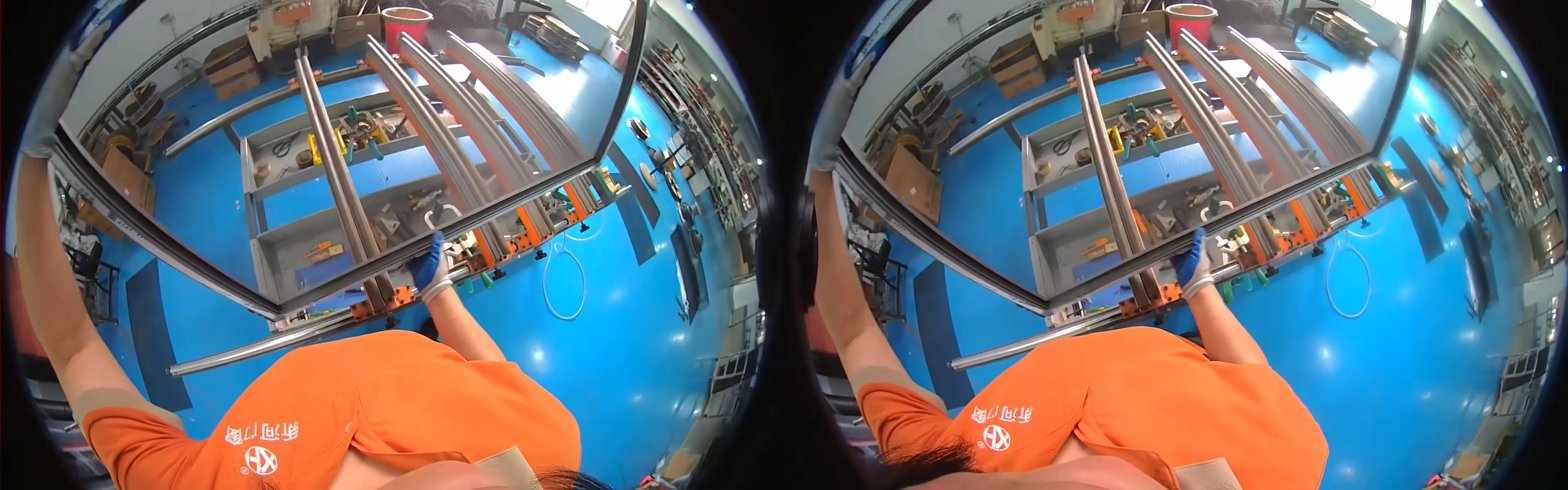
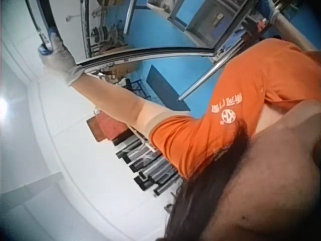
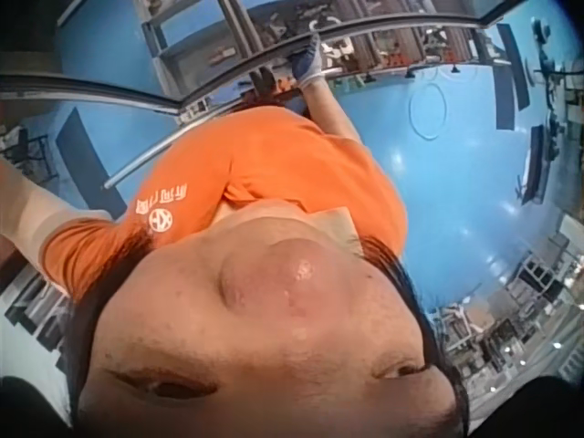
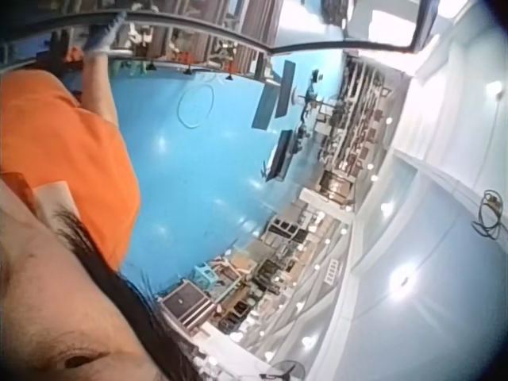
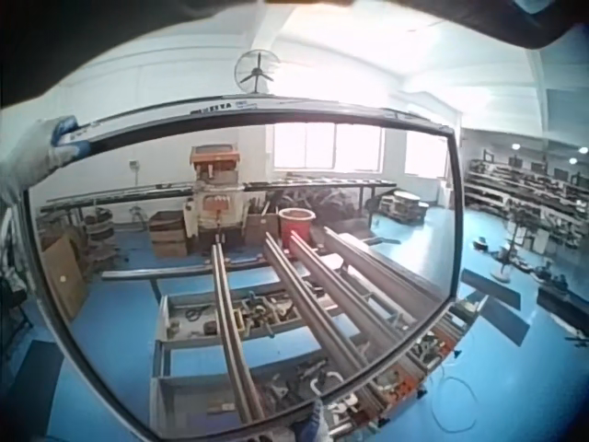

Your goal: Assemble and adjust the metal frame of a window using a hammer and cleaning cloth.

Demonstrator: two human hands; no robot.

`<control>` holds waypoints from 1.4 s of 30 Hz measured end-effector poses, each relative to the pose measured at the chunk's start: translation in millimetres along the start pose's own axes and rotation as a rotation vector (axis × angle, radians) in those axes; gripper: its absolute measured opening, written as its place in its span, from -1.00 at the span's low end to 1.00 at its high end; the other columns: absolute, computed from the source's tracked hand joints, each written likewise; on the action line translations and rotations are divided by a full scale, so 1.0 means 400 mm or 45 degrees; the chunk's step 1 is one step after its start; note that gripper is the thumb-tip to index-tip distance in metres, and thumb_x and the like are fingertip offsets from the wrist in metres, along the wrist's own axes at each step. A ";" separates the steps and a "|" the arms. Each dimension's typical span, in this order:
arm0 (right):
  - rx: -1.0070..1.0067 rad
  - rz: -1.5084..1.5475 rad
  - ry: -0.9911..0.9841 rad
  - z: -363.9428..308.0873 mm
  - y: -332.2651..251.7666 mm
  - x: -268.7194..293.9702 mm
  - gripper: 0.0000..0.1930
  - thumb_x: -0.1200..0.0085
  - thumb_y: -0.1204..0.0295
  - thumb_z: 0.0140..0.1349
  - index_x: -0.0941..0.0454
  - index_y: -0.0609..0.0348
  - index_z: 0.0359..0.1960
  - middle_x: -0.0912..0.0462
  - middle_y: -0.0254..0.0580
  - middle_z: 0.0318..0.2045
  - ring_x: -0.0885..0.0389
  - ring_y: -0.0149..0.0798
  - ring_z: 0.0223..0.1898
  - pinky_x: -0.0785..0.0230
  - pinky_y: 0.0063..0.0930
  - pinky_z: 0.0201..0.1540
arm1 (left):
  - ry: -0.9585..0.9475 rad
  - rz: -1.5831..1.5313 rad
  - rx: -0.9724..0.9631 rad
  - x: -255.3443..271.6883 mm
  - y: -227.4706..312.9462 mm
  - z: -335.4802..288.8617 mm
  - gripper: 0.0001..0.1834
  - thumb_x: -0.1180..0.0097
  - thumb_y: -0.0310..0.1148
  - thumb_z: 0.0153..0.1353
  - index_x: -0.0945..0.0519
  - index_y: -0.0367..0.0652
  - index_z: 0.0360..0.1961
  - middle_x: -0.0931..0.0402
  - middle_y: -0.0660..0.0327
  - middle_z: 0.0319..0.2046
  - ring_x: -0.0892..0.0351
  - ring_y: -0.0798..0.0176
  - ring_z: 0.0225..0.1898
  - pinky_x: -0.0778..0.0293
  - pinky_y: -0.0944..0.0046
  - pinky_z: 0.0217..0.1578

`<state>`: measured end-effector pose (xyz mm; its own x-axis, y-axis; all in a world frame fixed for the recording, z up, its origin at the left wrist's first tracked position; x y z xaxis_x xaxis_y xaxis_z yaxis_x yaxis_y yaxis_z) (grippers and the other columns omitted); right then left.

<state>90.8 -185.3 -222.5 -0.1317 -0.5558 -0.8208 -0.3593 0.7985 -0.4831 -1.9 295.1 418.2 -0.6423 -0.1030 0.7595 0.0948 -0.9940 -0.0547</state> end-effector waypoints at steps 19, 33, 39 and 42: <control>0.557 -0.458 0.116 0.162 -0.645 -0.083 -0.63 -0.18 0.17 0.30 -0.47 0.19 -0.07 -0.59 -0.27 -0.31 -0.52 -0.45 -0.39 -0.37 -0.61 -0.30 | -0.044 -0.366 0.915 -0.458 -0.038 -0.392 -0.40 -0.12 0.22 0.20 -0.61 -0.23 -0.35 -0.46 0.30 -0.54 -0.37 0.33 -0.50 -0.31 0.36 -0.38; 0.413 -1.209 0.188 0.527 -0.832 -0.155 -0.60 -0.37 0.27 0.12 -0.51 0.34 -0.22 -0.61 -0.17 -0.43 -0.54 -0.38 -0.49 -0.43 -0.60 -0.38 | -0.099 -0.413 1.367 -0.805 0.100 -0.871 -0.53 -0.16 0.13 0.26 -0.76 -0.05 -0.19 -0.47 0.47 -0.59 -0.17 0.48 -0.64 -0.07 0.45 -0.60; 0.296 -1.416 0.166 0.573 -0.817 -0.091 -0.57 -0.42 0.21 0.07 -0.55 0.33 -0.27 -0.62 -0.16 -0.42 -0.54 -0.37 -0.46 -0.41 -0.61 -0.35 | -0.419 -0.240 1.745 -0.876 0.326 -1.131 -0.19 -0.13 0.44 0.04 -0.59 -0.29 -0.49 -0.51 0.15 -0.62 -0.41 0.15 -0.60 -0.38 0.14 -0.45; 0.224 -1.545 0.178 0.593 -0.810 -0.034 -0.55 -0.45 0.18 0.03 -0.57 0.33 -0.30 -0.63 -0.15 -0.42 -0.55 -0.36 -0.44 -0.40 -0.61 -0.33 | -0.470 -0.213 1.819 -0.870 0.425 -1.158 -0.24 -0.17 0.38 0.08 -0.63 -0.29 -0.47 -0.51 0.20 -0.61 -0.39 0.23 -0.59 -0.34 0.22 -0.46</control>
<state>428.0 -381.7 -126.9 0.0988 -0.9701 0.2219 -0.1897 -0.2372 -0.9527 -114.7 145.1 -155.7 -0.5168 0.2386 0.8222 0.8304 -0.0941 0.5492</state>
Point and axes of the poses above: each hand's wrist, its own z-axis towards the middle knuckle, its own x-axis out of the back of the hand, y = z × x, the point moved 7 cm from there along z, towards the middle knuckle
